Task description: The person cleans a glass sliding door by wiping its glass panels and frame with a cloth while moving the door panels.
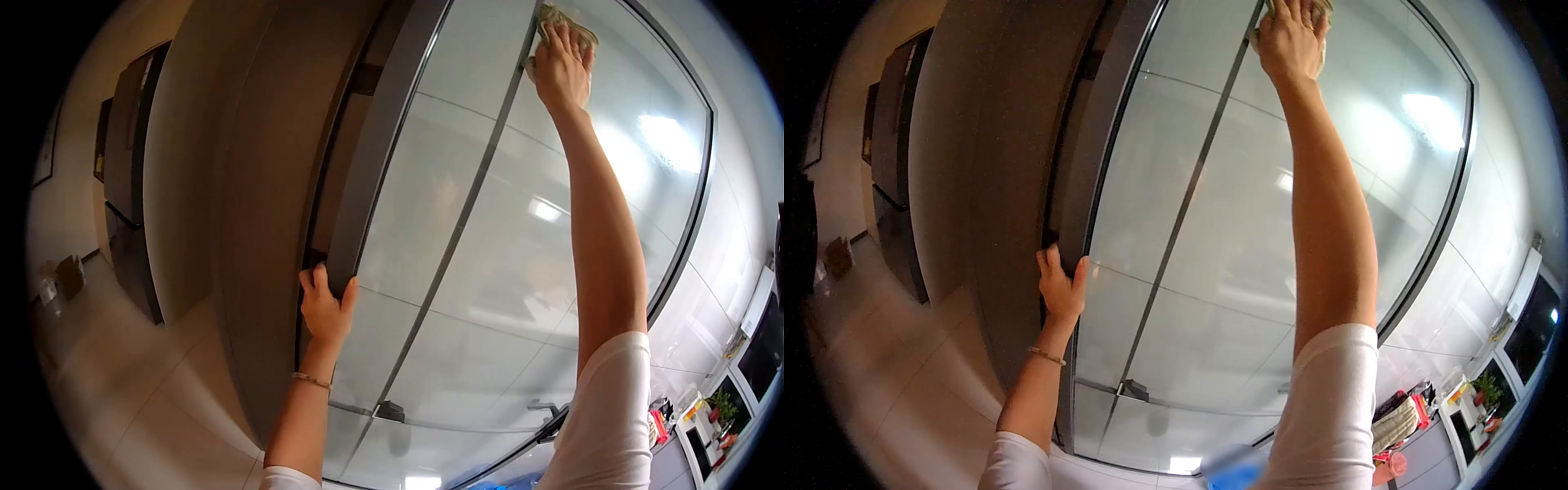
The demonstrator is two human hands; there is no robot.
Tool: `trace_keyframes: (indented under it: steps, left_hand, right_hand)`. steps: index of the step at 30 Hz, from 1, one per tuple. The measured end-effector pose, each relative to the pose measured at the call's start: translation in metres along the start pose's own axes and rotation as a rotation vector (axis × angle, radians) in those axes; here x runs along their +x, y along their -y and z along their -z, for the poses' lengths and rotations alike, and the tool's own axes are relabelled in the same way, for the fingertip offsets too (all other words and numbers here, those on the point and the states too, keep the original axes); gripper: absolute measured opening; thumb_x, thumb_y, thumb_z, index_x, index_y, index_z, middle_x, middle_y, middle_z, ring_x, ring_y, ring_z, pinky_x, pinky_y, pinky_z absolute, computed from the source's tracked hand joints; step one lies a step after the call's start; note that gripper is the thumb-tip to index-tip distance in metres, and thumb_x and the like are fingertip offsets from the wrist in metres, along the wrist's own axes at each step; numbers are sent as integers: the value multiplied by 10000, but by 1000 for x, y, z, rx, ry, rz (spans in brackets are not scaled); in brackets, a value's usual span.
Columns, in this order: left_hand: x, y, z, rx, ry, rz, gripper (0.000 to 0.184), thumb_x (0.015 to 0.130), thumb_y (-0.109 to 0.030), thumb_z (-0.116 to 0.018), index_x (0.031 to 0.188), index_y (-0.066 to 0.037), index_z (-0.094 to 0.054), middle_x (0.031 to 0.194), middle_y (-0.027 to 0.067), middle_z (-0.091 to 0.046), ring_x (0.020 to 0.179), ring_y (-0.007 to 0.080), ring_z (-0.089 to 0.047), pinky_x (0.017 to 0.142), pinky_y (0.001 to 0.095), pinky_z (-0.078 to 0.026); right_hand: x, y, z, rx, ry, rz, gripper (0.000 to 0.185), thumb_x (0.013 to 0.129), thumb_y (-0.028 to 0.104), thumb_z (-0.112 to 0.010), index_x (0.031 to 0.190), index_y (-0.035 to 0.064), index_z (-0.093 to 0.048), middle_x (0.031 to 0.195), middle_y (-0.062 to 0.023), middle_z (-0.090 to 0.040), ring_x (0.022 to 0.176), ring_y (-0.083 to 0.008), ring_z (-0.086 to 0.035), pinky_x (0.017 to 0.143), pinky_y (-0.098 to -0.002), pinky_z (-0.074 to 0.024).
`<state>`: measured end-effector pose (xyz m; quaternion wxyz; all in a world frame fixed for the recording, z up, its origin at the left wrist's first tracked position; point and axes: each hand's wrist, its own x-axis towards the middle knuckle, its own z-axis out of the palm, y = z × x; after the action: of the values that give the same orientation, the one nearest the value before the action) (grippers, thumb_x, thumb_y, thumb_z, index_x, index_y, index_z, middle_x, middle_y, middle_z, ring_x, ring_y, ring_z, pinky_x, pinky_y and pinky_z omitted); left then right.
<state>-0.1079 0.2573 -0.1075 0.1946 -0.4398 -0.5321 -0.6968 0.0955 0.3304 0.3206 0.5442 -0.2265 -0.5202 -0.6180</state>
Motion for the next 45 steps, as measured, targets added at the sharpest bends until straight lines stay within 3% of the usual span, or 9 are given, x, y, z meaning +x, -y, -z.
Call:
trace_keyframes:
  steps: [5,12,17,22,24,30,39,40,45]
  left_hand:
    - [2,-4,4,-18,34,14,516,792,-360,-595,1110,11,-430,996,158,-434,785,294,-549,593,385,-501]
    - [3,-7,11,-55,121,57,514,826,-379,-550,1096,31,-396,996,202,-399,800,357,-534,642,423,-484]
    - [5,-1,8,-53,76,18,532,776,-385,-618,1100,-6,-434,952,187,-396,759,317,-522,564,394,-480]
    - [5,-1,9,-50,36,-21,524,765,-389,-628,1073,-4,-450,930,181,-401,743,317,-517,513,392,-480]
    - [6,0,9,-24,42,-34,533,765,-402,-624,1072,-3,-450,930,181,-405,734,314,-523,496,390,-482]
    - [5,-7,14,-94,118,49,498,787,-344,-613,1079,5,-409,986,208,-400,776,368,-529,604,433,-469]
    - [-2,2,7,-89,82,52,542,782,-373,-599,1119,8,-409,1057,198,-386,881,381,-513,683,455,-464]
    - [-1,4,5,-69,73,54,550,786,-374,-593,1117,21,-402,1071,201,-380,901,386,-502,709,461,-457]
    - [-9,18,-2,-11,6,19,541,800,-338,-579,1131,44,-387,1074,231,-373,960,396,-461,784,471,-418]
  right_hand:
    - [11,39,-3,13,57,98,440,881,292,-386,1308,189,-387,1390,-48,-322,1309,-205,-236,1077,-420,-104]
    - [-46,137,51,194,167,225,441,888,266,-378,1283,70,-394,1335,-100,-389,1289,-229,-277,1080,-421,-121]
    - [-112,169,115,366,458,235,631,813,446,-438,1310,69,-345,1401,-126,-266,1319,-269,-194,1082,-421,-92]
    - [-179,159,152,214,661,361,641,718,499,-506,1291,233,-393,1372,-87,-311,1294,-250,-251,970,-654,-46]
    - [-182,153,153,264,654,354,640,722,495,-509,1294,233,-391,1380,-79,-298,1296,-255,-243,964,-659,-49]
    - [-128,146,128,271,589,422,638,772,451,-494,1329,180,-343,1417,-71,-242,1308,-290,-206,1016,-582,-83]
    - [-2,91,25,172,93,351,519,829,348,-459,1307,167,-366,1383,-82,-304,1290,-294,-244,966,-580,-204]
    - [9,86,28,93,142,315,508,877,361,-349,1345,170,-300,1411,-53,-263,1314,-248,-201,1027,-530,-133]
    - [51,14,25,62,312,74,545,879,338,-329,1382,155,-223,1449,-71,-168,1339,-268,-120,1068,-504,-78]
